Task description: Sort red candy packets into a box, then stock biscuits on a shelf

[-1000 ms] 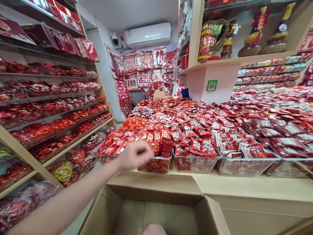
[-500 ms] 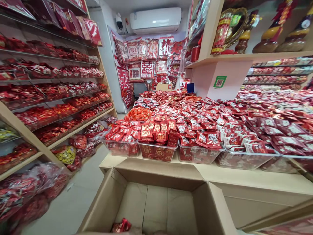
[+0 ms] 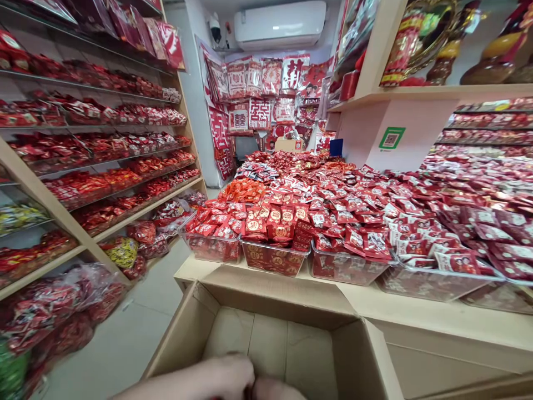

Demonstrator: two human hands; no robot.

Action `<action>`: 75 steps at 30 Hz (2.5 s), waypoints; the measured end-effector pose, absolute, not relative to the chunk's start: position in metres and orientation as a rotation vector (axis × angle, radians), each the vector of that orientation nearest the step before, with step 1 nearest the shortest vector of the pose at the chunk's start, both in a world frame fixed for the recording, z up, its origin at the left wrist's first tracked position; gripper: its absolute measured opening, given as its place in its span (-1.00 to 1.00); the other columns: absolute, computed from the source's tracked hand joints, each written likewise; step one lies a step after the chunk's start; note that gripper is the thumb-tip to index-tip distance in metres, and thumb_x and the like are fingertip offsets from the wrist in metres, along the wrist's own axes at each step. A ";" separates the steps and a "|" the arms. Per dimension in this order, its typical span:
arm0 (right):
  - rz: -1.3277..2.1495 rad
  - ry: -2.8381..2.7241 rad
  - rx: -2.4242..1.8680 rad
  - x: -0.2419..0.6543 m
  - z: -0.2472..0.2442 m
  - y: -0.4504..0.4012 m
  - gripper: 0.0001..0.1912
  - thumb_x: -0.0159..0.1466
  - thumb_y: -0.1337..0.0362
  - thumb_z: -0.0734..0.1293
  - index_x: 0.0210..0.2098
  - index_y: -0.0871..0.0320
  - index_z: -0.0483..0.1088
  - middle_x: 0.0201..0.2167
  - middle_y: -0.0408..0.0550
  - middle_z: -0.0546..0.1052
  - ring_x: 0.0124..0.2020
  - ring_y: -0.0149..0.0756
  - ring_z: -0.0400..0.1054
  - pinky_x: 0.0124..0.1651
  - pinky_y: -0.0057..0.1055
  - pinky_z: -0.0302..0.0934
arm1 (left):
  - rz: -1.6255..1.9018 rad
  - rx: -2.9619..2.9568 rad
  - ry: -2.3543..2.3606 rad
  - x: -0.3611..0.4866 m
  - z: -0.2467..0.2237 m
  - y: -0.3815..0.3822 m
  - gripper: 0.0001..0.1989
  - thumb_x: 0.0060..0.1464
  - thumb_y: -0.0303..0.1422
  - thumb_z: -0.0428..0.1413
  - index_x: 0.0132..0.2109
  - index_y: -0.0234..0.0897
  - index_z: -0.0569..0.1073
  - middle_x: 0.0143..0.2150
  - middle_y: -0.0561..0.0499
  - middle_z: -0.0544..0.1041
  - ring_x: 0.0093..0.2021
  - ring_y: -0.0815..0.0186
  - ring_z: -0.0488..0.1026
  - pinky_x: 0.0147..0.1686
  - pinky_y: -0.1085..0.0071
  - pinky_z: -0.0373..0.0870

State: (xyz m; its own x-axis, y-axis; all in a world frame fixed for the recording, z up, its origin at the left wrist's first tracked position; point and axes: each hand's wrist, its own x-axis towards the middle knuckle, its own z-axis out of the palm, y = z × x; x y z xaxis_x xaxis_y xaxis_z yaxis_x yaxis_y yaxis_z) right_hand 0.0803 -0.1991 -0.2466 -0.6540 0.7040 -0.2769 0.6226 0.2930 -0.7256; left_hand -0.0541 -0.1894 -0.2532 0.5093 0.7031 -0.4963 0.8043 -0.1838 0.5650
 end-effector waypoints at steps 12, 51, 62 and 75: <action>1.431 -1.820 -0.948 0.123 -0.148 -0.155 -0.73 0.18 0.14 0.17 -0.40 0.22 0.34 -0.50 -0.12 0.41 -0.48 -0.41 0.28 -0.39 -0.51 0.16 | 0.901 1.388 1.275 -0.039 -0.136 -0.162 -0.74 -0.04 -0.18 -0.02 -0.48 -0.30 0.31 -0.61 0.11 0.37 -0.65 0.47 0.28 -0.66 0.55 0.18; 1.536 -1.500 -1.013 0.106 -0.165 -0.164 -0.72 0.12 0.10 0.23 -0.52 0.21 0.25 -0.59 -0.12 0.40 -0.58 -0.46 0.23 -0.47 -0.49 0.13 | 1.374 1.400 0.992 -0.050 -0.076 -0.096 -0.70 -0.06 -0.36 0.10 -0.14 -0.29 0.25 -0.31 -0.01 0.47 -0.33 0.38 0.43 -0.33 0.45 0.36; 1.149 -1.900 -1.068 0.105 -0.165 -0.166 -0.76 0.17 0.21 0.15 -0.53 0.21 0.30 -0.64 -0.15 0.36 -0.59 -0.46 0.17 -0.53 -0.56 0.03 | 1.179 1.635 1.483 -0.057 -0.026 0.038 -0.56 -0.36 -0.32 0.28 -0.26 -0.36 0.35 -0.66 0.16 0.34 -0.68 0.49 0.24 -0.63 0.55 0.14; 1.001 -2.203 -1.008 0.102 -0.167 -0.172 -0.85 0.10 0.34 0.17 -0.47 0.15 0.38 -0.57 -0.15 0.46 -0.55 -0.45 0.26 -0.50 -0.60 0.06 | 0.978 1.731 1.576 -0.049 -0.033 0.043 -0.69 -0.29 -0.30 0.23 -0.36 -0.36 0.38 -0.65 0.13 0.37 -0.66 0.46 0.30 -0.64 0.54 0.18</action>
State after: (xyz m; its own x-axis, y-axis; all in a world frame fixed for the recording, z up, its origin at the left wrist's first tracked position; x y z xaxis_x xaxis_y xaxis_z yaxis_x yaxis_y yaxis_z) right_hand 0.1023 -0.1723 -0.1671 -0.5910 0.7938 0.1437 0.4140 0.4513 -0.7905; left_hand -0.0487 0.0433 -0.0334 0.0255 0.9916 0.1266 0.5537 -0.1194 0.8241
